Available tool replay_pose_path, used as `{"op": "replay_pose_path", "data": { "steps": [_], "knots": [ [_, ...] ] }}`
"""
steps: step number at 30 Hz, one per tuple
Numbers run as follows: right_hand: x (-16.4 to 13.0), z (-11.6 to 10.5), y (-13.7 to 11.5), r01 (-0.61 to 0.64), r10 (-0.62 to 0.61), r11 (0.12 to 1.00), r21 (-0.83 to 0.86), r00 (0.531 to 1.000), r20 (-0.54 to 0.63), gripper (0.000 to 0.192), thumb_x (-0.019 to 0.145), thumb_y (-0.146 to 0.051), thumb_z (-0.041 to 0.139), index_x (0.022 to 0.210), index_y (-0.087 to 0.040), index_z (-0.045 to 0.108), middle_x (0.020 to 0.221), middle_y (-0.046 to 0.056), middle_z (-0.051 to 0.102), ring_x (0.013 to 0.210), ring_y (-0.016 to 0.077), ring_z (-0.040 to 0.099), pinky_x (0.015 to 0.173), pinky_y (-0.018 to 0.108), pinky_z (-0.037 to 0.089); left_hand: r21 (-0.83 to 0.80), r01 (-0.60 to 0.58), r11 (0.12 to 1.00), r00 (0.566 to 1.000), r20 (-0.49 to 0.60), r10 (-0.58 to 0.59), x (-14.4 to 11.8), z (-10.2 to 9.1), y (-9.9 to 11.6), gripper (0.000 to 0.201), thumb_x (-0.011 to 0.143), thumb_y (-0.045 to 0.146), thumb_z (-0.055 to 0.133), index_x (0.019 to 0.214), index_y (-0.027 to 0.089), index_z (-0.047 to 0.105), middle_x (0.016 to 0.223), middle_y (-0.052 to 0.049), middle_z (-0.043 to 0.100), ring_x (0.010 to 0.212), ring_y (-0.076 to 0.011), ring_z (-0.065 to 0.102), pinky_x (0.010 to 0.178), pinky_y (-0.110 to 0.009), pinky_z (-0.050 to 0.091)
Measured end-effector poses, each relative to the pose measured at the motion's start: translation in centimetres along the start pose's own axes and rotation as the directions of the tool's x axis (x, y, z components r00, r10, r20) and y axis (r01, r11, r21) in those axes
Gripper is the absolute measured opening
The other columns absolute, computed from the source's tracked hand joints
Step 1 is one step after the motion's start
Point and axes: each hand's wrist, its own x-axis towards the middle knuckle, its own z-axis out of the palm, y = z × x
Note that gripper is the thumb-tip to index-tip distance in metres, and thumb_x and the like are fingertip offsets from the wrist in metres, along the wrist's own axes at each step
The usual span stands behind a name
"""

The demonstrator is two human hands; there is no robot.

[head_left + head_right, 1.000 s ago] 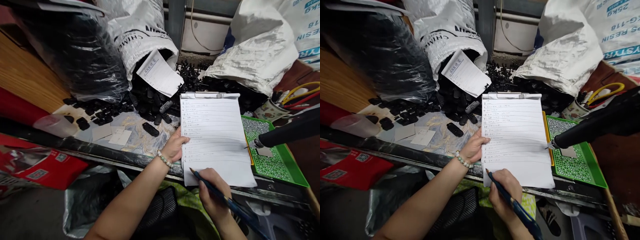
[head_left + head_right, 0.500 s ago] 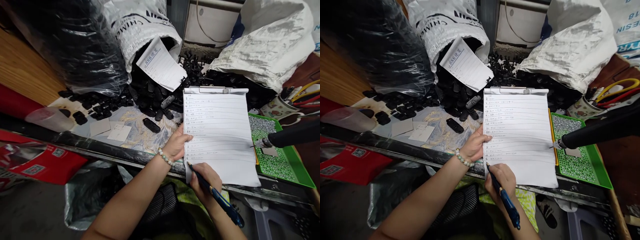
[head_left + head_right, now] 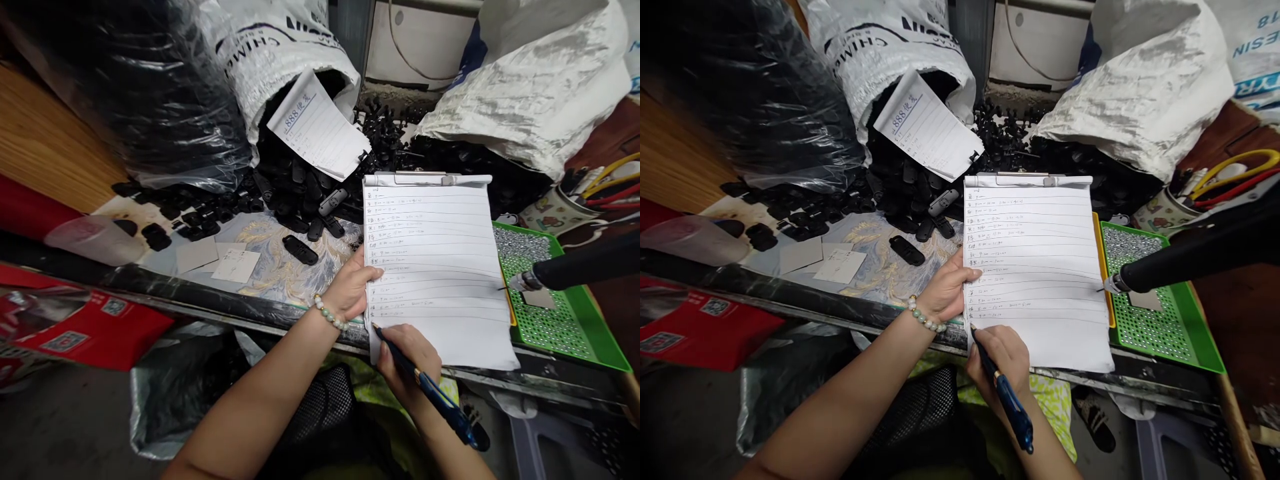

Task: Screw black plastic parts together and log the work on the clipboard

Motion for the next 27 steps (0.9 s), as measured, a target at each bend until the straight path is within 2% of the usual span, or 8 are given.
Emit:
{"op": "replay_pose_path", "data": {
  "steps": [3, 15, 20, 27],
  "knots": [
    [-0.10, 0.02, 0.02, 0.005, -0.005, 1.000, 0.020, 0.999, -0.038, 0.022, 0.077, -0.009, 0.052, 0.097, -0.018, 0.055, 0.074, 0.004, 0.059, 0.066, 0.0135, 0.055, 0.058, 0.027, 0.046, 0.001, 0.001, 1.000, 1.000, 0.000, -0.001, -0.03, 0.04, -0.01, 0.048, 0.062, 0.003, 0.057, 0.107, 0.020, 0.062, 0.105, -0.003, 0.069, 0.112, -0.0267, 0.054, 0.101, -0.045, 0.034],
    [0.13, -0.07, -0.04, 0.009, -0.009, 1.000, 0.003, 1.000, -0.005, 0.020, 0.076, -0.008, 0.053, 0.094, -0.018, 0.055, 0.071, 0.003, 0.057, 0.063, 0.0136, 0.053, 0.057, 0.027, 0.044, -0.018, 0.004, 1.000, 1.000, 0.001, -0.004, 0.03, 0.07, 0.06, 0.046, 0.062, 0.001, 0.057, 0.104, 0.020, 0.061, 0.102, -0.003, 0.070, 0.111, -0.0259, 0.055, 0.101, -0.046, 0.034],
    [-0.01, 0.18, 0.21, 0.018, -0.018, 1.000, 0.016, 0.999, -0.044, 0.020, 0.076, -0.008, 0.052, 0.094, -0.017, 0.056, 0.071, 0.003, 0.057, 0.063, 0.0130, 0.052, 0.056, 0.026, 0.043, -0.011, -0.002, 1.000, 1.000, 0.008, 0.002, 0.02, -0.01, 0.00, 0.047, 0.062, 0.002, 0.057, 0.106, 0.019, 0.060, 0.103, -0.003, 0.069, 0.111, -0.0263, 0.055, 0.101, -0.045, 0.034],
    [-0.17, 0.21, 0.35, -0.022, 0.024, 0.999, 0.048, 0.999, -0.047, 0.019, 0.078, -0.010, 0.052, 0.094, -0.017, 0.058, 0.071, 0.003, 0.057, 0.063, 0.0126, 0.051, 0.056, 0.026, 0.042, -0.001, 0.009, 1.000, 1.000, 0.008, -0.009, 0.02, -0.08, 0.03, 0.046, 0.061, 0.003, 0.059, 0.104, 0.019, 0.058, 0.102, -0.003, 0.069, 0.110, -0.0251, 0.056, 0.099, -0.044, 0.036]
  ]
}}
